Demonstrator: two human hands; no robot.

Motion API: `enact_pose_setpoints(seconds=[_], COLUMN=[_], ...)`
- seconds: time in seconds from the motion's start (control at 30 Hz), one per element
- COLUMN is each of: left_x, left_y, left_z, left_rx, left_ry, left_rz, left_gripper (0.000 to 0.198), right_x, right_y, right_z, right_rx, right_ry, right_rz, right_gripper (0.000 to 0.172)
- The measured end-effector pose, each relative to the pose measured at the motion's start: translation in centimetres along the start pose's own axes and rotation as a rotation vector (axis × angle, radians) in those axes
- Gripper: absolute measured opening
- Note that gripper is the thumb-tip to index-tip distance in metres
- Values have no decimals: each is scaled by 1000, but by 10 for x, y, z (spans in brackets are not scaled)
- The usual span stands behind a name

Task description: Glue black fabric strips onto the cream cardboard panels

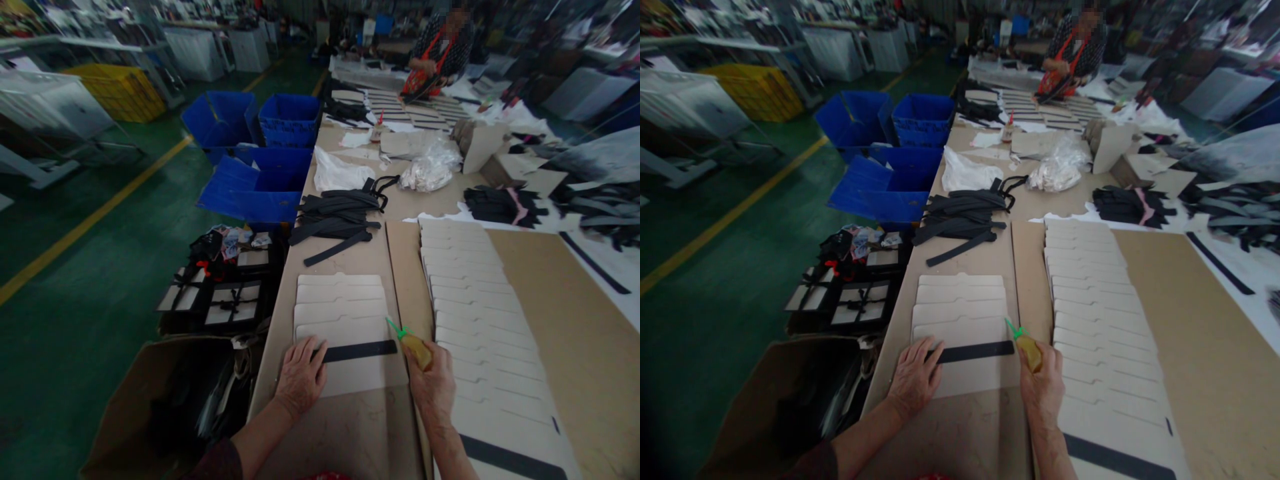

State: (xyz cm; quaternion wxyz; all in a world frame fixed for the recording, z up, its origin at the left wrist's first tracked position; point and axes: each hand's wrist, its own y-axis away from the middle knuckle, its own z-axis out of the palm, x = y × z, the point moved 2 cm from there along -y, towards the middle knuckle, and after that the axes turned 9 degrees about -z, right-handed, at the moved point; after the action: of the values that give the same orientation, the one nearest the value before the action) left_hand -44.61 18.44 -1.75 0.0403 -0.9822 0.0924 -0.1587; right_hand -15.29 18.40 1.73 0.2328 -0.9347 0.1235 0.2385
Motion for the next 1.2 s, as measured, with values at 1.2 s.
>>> enact_pose_setpoints(seconds=[1.2], left_x=[-1], left_y=[1], left_z=[1], left_rx=[-10], left_ry=[5], left_rz=[2], left_gripper=[47], right_x=[2], right_y=[-2], right_z=[-6], right_rx=[-20], right_ry=[21], right_rz=[-34], right_gripper=[57])
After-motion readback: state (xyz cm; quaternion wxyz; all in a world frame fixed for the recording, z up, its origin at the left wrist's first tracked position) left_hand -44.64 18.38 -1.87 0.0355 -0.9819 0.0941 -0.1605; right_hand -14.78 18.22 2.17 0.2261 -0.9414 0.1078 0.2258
